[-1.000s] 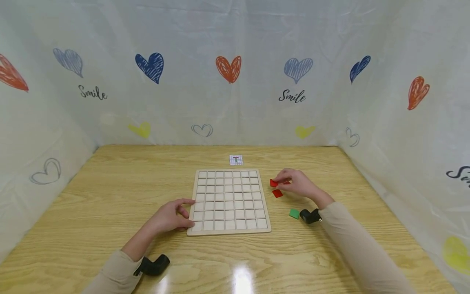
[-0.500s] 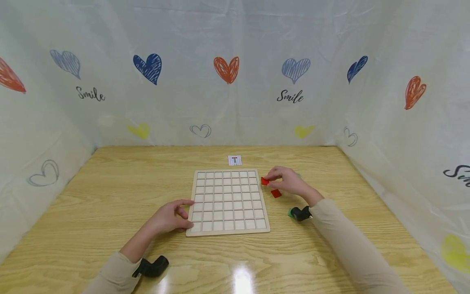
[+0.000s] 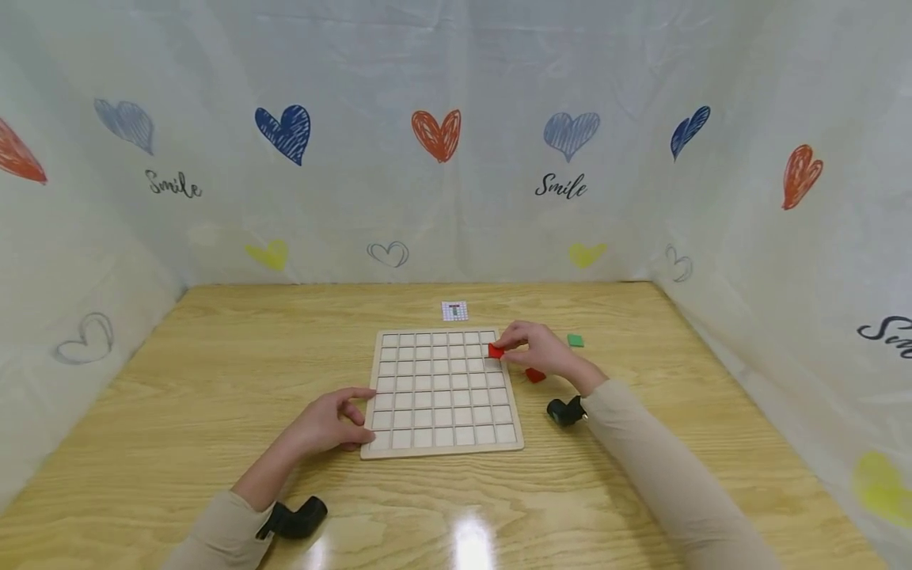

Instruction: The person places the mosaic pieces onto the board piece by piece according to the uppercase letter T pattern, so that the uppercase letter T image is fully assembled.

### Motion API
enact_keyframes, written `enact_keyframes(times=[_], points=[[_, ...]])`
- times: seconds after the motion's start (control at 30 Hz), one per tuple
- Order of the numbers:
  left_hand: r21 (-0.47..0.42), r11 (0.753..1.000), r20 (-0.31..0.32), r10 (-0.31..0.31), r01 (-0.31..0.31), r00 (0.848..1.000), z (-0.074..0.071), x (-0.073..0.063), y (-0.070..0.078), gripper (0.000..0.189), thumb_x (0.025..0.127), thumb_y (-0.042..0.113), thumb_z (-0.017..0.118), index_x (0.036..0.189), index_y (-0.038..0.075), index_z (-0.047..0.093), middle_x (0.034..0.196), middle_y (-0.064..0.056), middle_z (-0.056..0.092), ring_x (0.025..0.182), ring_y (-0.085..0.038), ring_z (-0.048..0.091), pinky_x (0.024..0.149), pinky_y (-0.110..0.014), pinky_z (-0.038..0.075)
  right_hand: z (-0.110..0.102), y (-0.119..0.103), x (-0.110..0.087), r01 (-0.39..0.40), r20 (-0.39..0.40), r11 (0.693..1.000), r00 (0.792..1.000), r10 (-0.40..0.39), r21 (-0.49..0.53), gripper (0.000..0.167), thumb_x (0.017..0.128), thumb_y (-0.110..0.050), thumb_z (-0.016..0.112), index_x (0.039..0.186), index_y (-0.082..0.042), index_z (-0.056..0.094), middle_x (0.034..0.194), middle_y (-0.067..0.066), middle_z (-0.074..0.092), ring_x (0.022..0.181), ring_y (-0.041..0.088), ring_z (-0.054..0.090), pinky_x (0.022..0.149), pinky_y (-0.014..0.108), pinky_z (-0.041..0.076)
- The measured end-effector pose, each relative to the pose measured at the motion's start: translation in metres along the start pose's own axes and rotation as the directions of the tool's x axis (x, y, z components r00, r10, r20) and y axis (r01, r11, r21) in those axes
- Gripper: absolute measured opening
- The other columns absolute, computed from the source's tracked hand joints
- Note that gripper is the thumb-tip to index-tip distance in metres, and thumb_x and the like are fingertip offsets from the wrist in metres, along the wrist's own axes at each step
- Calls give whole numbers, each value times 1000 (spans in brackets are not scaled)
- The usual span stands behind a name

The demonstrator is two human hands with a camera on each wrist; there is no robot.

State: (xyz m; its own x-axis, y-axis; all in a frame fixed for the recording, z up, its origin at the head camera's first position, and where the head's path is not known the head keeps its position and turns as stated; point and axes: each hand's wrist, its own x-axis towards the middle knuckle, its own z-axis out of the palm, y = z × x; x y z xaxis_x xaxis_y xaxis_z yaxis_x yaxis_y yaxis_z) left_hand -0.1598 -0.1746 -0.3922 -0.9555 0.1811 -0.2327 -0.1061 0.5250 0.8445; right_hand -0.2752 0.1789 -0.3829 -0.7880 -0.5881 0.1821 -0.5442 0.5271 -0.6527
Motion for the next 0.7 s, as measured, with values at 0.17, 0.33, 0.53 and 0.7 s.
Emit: enact_keyframes(times=[0.17, 0.33, 0.53, 0.7], points=[[-4, 1000, -6, -3, 3, 1000, -1, -2, -3, 65, 71, 4, 80, 129, -1, 51, 81, -9, 53, 60, -17, 54, 56, -31, 51, 7, -2, 6, 8, 28, 1000, 1000, -8, 27, 23, 84, -8, 69, 107, -3, 70, 99, 3, 60, 93, 20, 56, 84, 37, 47], [-18, 1000, 5, 23, -23, 1000, -1, -2, -3, 64, 71, 4, 79, 129, -2, 51, 81, -9, 52, 60, -16, 54, 56, -30, 51, 11, -3, 11, 4, 24, 999, 1000, -5, 37, 23, 83, -6, 70, 105, -4, 71, 98, 2, 60, 92, 18, 57, 82, 35, 47], [-54, 997, 33, 60, -58, 998, -2, 0, -4, 65, 72, 2, 78, 129, -5, 49, 82, -10, 52, 61, -17, 55, 56, -30, 51, 12, -11, 17, 7, 48, 1000, 999, -7, 13, 22, 84, -5, 68, 106, -3, 70, 101, 3, 61, 93, 18, 56, 79, 32, 47], [-66, 995, 48, 75, -72, 996, -2, 0, -3, 65, 72, 2, 77, 130, -6, 48, 82, -10, 51, 62, -17, 55, 56, -31, 51, 13, -16, 23, 10, 57, 1000, 998, -9, -7, 21, 84, -6, 68, 105, -3, 71, 101, 4, 61, 93, 19, 55, 80, 34, 47]])
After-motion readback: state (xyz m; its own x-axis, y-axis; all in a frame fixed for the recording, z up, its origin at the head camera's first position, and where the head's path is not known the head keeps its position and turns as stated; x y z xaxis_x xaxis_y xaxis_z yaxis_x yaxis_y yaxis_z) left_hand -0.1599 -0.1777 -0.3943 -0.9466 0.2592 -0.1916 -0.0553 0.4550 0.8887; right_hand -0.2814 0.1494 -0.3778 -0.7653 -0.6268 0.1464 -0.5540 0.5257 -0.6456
